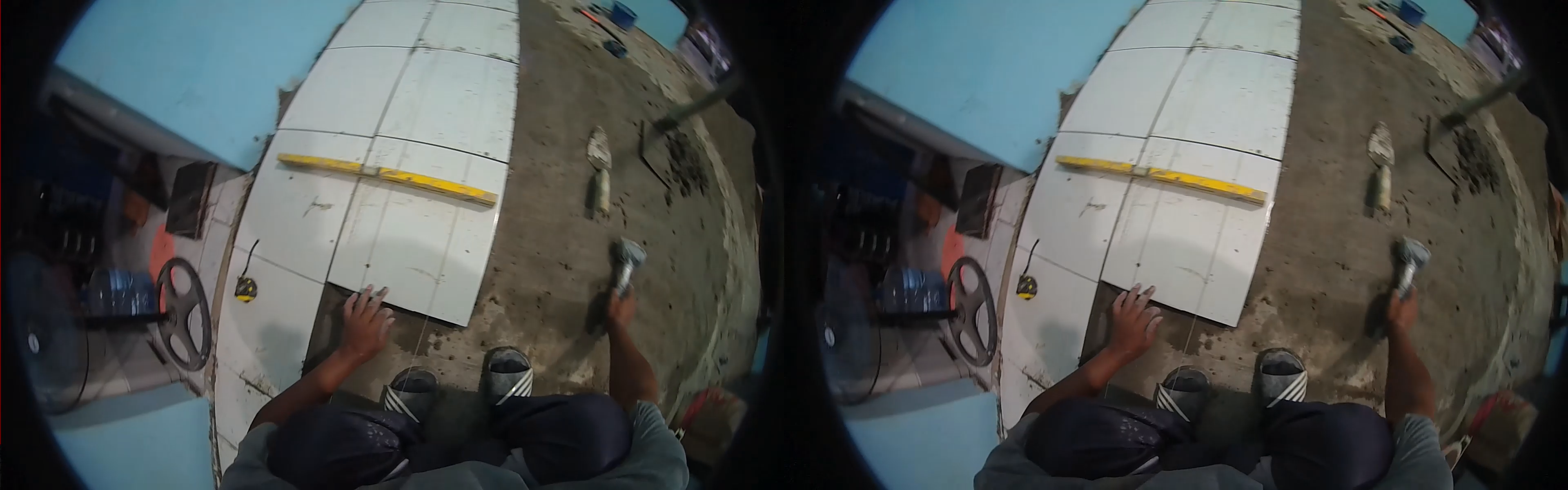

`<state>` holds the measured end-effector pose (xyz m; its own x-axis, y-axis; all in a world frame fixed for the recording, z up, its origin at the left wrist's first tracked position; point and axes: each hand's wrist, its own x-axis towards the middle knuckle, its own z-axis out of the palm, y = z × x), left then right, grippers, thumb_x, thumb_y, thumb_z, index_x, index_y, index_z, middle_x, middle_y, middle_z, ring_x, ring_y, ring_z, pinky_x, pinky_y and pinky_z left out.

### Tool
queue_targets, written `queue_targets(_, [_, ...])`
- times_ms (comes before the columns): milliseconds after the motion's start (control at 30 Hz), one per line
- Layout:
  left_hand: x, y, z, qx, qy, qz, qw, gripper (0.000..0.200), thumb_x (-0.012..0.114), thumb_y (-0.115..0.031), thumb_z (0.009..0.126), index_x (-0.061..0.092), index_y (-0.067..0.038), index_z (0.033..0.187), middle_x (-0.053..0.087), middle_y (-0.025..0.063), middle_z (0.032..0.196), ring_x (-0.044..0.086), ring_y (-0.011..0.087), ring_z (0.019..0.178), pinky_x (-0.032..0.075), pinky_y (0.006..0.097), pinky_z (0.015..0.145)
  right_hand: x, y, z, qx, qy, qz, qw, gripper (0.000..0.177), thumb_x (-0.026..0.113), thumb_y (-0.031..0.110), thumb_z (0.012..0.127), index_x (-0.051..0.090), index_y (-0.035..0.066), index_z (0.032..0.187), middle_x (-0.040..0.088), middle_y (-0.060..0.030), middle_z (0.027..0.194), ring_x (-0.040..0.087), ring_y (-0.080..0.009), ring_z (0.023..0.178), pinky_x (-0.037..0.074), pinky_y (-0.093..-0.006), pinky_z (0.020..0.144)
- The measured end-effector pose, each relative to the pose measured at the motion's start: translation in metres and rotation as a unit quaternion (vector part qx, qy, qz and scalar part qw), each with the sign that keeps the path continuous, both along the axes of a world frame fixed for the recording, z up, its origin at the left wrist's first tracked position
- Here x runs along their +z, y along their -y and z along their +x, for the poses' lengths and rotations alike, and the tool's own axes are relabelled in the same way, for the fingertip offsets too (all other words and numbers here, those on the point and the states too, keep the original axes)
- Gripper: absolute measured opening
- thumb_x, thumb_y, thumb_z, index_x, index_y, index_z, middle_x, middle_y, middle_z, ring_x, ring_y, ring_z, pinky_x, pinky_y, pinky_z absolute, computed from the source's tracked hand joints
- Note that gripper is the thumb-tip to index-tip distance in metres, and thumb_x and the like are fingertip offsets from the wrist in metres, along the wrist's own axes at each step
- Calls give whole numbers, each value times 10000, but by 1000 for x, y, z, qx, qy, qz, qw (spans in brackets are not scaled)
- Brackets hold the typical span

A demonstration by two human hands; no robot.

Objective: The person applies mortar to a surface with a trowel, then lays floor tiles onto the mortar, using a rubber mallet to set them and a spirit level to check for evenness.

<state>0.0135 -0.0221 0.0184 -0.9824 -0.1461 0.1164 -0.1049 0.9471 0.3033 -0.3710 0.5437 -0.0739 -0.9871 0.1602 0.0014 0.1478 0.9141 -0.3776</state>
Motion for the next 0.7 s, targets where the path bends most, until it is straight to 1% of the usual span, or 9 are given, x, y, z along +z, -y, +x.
queue_targets(33, [-2,0,0,1,-22,-10,1000,125,714,-190,936,679,-92,1003,563,154,1524,440,382,1475,278,585,1182,-4,-10,-4,-14,6,22,1000,569,698,302,948,578,20,1427,649,-259,1352,623,-441,1255,480,-512,1060])
queue_targets(100, [-4,1,0,-5,-31,-6,999,113,729,-190,924,681,-99,972,564,149,1526,447,372,1471,289,576,1176,1,-19,-9,-23,56,101,993,597,689,320,956,559,32,1462,574,-247,1450,564,-426,1331,441,-510,1107])
queue_targets(200, [-3,-1,-4,-7,-51,6,999,136,780,-211,896,688,-111,889,622,98,1466,486,328,1438,323,548,1149,44,21,-8,-47,-2,176,983,636,692,323,947,532,51,1500,505,-236,1516,517,-421,1373,413,-514,1136])
queue_targets(233, [-3,-2,-4,-11,-51,15,999,146,789,-220,892,690,-113,880,638,85,1446,496,317,1428,330,543,1141,37,21,-14,-41,-26,181,982,662,699,320,931,521,84,1522,496,-239,1525,489,-430,1395,396,-519,1153])
queue_targets(300, [1,-3,-6,-18,-48,22,998,152,813,-249,877,728,-124,889,694,28,1360,528,282,1394,353,527,1115,30,32,-27,-9,-52,198,979,663,699,318,927,516,119,1532,493,-235,1526,460,-433,1417,376,-527,1168])
queue_targets(400, [-2,-7,-5,-36,-73,33,996,145,813,-253,877,760,-127,922,708,9,1332,543,271,1379,357,520,1109,26,56,-38,63,-66,202,975,654,703,293,934,506,150,1541,490,-226,1525,426,-436,1441,339,-540,1192])
queue_targets(500, [-8,-11,-4,-40,-95,52,993,160,821,-266,872,776,-125,933,727,-9,1282,560,262,1359,372,524,1089,42,102,-32,142,-61,174,973,653,712,241,938,492,159,1547,491,-212,1520,419,-436,1443,313,-547,1207])
queue_targets(567, [0,-13,-4,-61,-92,47,993,166,827,-272,868,776,-123,919,737,-7,1236,584,260,1323,395,519,1060,59,132,-26,201,-64,158,965,657,725,179,929,491,154,1541,496,-203,1501,434,-428,1425,299,-547,1209])
queue_targets(700, [-1,-21,1,-84,-100,96,987,178,837,-260,842,742,-109,851,732,16,1068,647,254,1165,471,465,947,72,164,-26,319,-92,130,934,607,716,217,942,515,150,1511,499,-209,1477,453,-412,1403,304,-547,1190])
